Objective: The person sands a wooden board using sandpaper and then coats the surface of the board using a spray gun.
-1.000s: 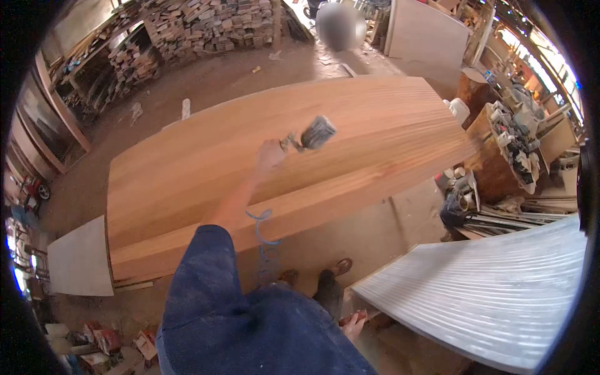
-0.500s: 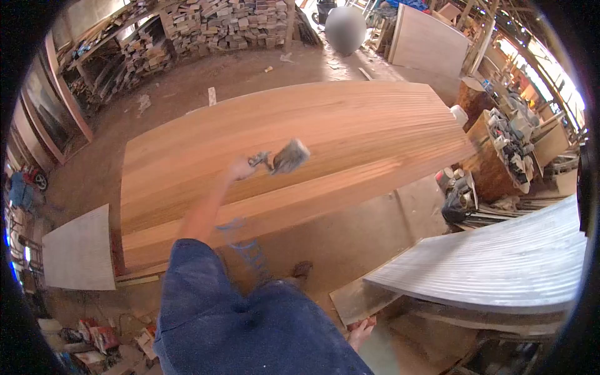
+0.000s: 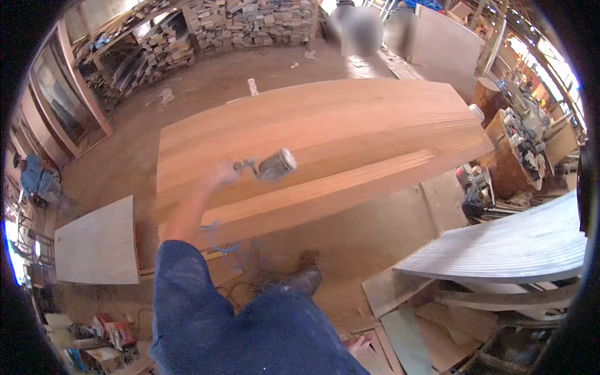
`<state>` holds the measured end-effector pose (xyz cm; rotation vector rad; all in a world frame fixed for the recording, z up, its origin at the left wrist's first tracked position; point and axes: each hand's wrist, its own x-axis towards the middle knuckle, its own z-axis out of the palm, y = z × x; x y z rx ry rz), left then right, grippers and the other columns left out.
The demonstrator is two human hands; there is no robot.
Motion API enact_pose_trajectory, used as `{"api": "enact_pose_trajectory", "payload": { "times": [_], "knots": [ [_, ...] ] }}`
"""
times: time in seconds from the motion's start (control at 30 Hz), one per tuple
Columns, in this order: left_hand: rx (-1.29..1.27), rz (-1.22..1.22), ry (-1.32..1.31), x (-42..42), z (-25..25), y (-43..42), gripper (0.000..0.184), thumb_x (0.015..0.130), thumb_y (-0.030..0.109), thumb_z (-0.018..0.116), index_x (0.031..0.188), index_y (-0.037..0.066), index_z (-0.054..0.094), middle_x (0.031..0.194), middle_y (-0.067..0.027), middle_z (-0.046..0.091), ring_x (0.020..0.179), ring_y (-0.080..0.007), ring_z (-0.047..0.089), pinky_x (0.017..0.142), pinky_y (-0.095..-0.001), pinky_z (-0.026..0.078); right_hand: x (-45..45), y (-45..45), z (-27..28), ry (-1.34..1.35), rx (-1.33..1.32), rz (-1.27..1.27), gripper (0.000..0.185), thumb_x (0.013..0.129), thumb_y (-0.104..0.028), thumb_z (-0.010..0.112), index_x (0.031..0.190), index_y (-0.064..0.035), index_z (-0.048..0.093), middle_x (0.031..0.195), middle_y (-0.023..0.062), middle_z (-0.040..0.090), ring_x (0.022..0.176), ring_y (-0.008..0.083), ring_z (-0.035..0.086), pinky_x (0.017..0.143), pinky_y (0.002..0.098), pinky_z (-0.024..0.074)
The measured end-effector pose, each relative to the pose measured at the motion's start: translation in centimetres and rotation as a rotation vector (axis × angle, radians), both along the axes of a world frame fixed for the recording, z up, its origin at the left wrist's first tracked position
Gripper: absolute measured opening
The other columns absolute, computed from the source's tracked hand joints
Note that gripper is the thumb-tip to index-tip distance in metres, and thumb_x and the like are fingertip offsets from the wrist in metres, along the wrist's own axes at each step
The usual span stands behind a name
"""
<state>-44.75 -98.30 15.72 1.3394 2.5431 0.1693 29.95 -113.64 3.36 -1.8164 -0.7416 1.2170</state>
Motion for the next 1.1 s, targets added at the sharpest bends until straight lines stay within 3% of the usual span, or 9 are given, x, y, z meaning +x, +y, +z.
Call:
{"api": "enact_pose_trajectory", "payload": {
  "times": [0.07, 0.17, 0.3, 0.37, 0.5, 0.6, 0.67, 0.87, 1.1],
  "knots": [
    [0.299, 0.188, 0.026, -8.5, -8.4, -0.7, 0.035, 0.091, 0.036, 0.059, 0.102, 0.004, 0.07, 0.086, -0.0208, 0.073, 0.08, -0.0372, 0.071, 0.074, -0.0502, 0.055, 1.5, -0.8, -2.8, -0.027, 0.008, 0.059, 0.054, 0.106, -0.019, 0.044, 0.154, 0.0006, 0.028, 0.137, 0.019, 0.051, 0.107, 0.0283, 0.056, 0.089, 0.0405, 0.0455],
    [0.065, 0.4, 0.019, -9.8, -1.7, -4.5, 0.036, 0.092, 0.037, 0.058, 0.099, 0.004, 0.071, 0.091, -0.0236, 0.072, 0.086, -0.0398, 0.07, 0.078, -0.0514, 0.054, 5.6, -1.3, -8.7, -0.12, 0.058, 0.166, 0.056, 0.107, -0.023, 0.045, 0.156, -0.0034, 0.028, 0.123, 0.0204, 0.057, 0.088, 0.0249, 0.063, 0.061, 0.0385, 0.0559],
    [-0.104, 0.176, 0.05, -10.3, 1.0, -14.1, 0.037, 0.093, 0.037, 0.059, 0.093, 0.002, 0.072, 0.09, -0.0245, 0.072, 0.087, -0.0423, 0.07, 0.078, -0.052, 0.054, 1.8, 0.2, -8.0, -0.316, 0.011, 0.141, 0.066, 0.104, -0.034, 0.054, 0.155, 0.0009, 0.03, 0.14, 0.0226, 0.052, 0.105, 0.0314, 0.063, 0.085, 0.0436, 0.056],
    [0.047, 0.126, 0.147, -12.8, 1.2, -18.2, 0.041, 0.094, 0.04, 0.059, 0.09, 0.002, 0.072, 0.09, -0.0247, 0.072, 0.09, -0.0431, 0.07, 0.079, -0.0517, 0.054, -2.7, 0.9, -6.4, -0.07, 0.095, 0.171, 0.046, 0.107, -0.024, 0.045, 0.146, -0.0012, 0.038, 0.082, 0.0116, 0.058, 0.073, 0.0212, 0.059, 0.045, 0.0358, 0.046],
    [0.305, 0.658, -0.032, -22.2, 1.6, -20.6, 0.047, 0.093, 0.046, 0.061, 0.094, 0.0, 0.072, 0.092, -0.025, 0.072, 0.093, -0.0429, 0.07, 0.081, -0.0507, 0.054, -4.6, 4.3, -14.5, -0.774, 0.389, 0.518, 0.044, 0.106, -0.023, 0.046, 0.144, -0.0023, 0.038, 0.085, 0.012, 0.059, 0.077, 0.0198, 0.061, 0.05, 0.0353, 0.0493],
    [0.219, 0.793, -0.1, -25.2, 0.8, -25.7, 0.047, 0.091, 0.047, 0.063, 0.103, 0.002, 0.072, 0.1, -0.0254, 0.072, 0.099, -0.0427, 0.07, 0.082, -0.0503, 0.053, -12.3, 9.2, -9.5, -0.55, 0.279, 0.574, 0.043, 0.106, -0.025, 0.049, 0.142, -0.0009, 0.041, 0.088, 0.0115, 0.061, 0.081, 0.0194, 0.063, 0.062, 0.0334, 0.0524],
    [0.175, 0.657, -0.354, -24.7, 0.5, -30.6, 0.057, 0.086, 0.053, 0.07, 0.114, 0.003, 0.07, 0.096, -0.0263, 0.073, 0.092, -0.0466, 0.069, 0.082, -0.0522, 0.054, -18.0, 10.7, -7.4, -0.202, 0.119, 0.639, 0.058, 0.104, -0.034, 0.056, 0.144, 0.0064, 0.043, 0.124, 0.0182, 0.057, 0.103, 0.0299, 0.059, 0.087, 0.0389, 0.0535],
    [-0.583, 0.163, -0.285, -23.8, 4.0, -48.4, 0.04, 0.084, 0.033, 0.074, 0.114, 0.006, 0.07, 0.117, -0.0209, 0.07, 0.104, -0.04, 0.066, 0.088, -0.0497, 0.053, -29.6, 9.0, 0.7, -0.272, 0.063, 0.783, 0.04, 0.106, -0.032, 0.053, 0.133, -0.0027, 0.05, 0.095, 0.008, 0.063, 0.082, 0.0156, 0.061, 0.066, 0.0318, 0.0515],
    [0.237, 0.436, 0.07, -33.5, 2.4, -51.2, 0.025, 0.089, 0.02, 0.07, 0.112, 0.01, 0.074, 0.115, -0.0145, 0.072, 0.109, -0.0356, 0.066, 0.091, -0.0439, 0.053, -26.9, 12.0, -4.9, -0.074, -0.065, 0.744, 0.045, 0.106, -0.034, 0.052, 0.14, -0.0052, 0.046, 0.092, 0.0053, 0.061, 0.08, 0.0157, 0.056, 0.067, 0.0324, 0.049]
  ]
}}
